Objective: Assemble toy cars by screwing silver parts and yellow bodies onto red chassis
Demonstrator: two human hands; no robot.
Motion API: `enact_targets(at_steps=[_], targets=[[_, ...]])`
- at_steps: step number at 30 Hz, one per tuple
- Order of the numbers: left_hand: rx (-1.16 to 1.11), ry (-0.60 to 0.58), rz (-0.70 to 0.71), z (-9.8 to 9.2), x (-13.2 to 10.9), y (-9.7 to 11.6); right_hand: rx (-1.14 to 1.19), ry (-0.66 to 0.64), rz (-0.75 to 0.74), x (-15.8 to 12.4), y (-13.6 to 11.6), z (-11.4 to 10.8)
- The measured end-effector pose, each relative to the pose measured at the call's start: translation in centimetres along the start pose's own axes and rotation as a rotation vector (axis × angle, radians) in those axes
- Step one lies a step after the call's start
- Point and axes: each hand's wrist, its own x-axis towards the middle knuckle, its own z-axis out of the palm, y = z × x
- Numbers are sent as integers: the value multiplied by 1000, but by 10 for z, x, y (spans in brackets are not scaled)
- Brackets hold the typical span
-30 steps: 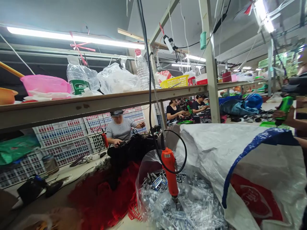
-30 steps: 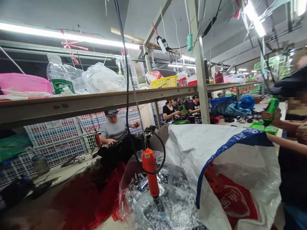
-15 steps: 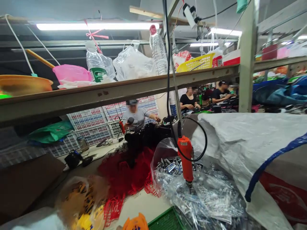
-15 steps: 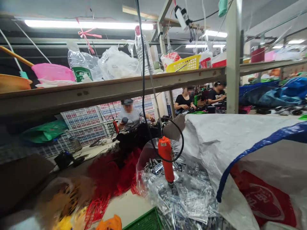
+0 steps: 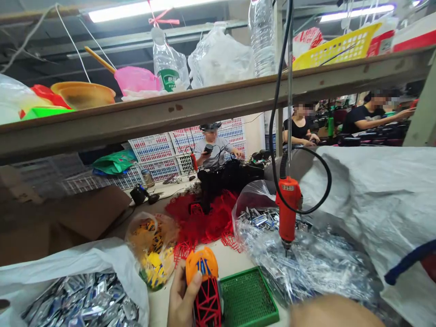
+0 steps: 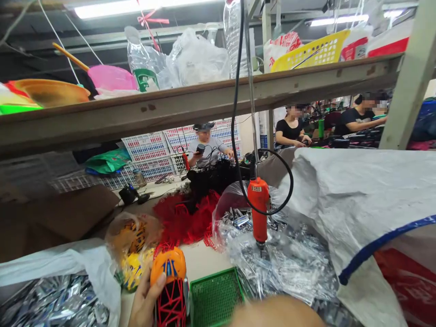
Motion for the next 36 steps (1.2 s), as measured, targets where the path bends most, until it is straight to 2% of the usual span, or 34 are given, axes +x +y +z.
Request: enact_targets(at_steps=[2,5,7,10,12,17,21,25,27,29,30,31,34,35,36], targets=[[14,1,39,5,-3,12,13,170,15,20,8,-1],[56,-87,105,11,-3,24,15,484,-16,49,26,4],[59,-134,125,16,-3,29,72,556,-92,60,35,9],[51,-151,117,24,-5,32,171,581,-193,63,42,16],[22,-175,85,29,-6,30,197,633,-209,61,44,17],[-46,-287,0,34,-3,11,211,687,-91,56,51,15],[-21,-275,-43,33,-2,4,224,721,-68,58,56,17],[-18,-288,-109,32,-4,11,120,706,-56,55,53,15],[-16,-254,-178,28,-3,14,21,669,-59,46,48,11],[-2,-175,-243,21,-1,16,-47,704,-103,31,41,2],[8,-129,-265,16,0,15,-59,787,-158,22,37,-3],[18,-92,-285,10,0,14,-58,938,-240,13,34,-9],[42,-37,-291,-7,1,8,-34,1597,-599,-9,30,-31],[47,-32,-282,-12,1,5,-23,1755,-656,-13,30,-39],[55,-33,-276,-16,2,1,-10,1825,-645,-15,32,-46]])
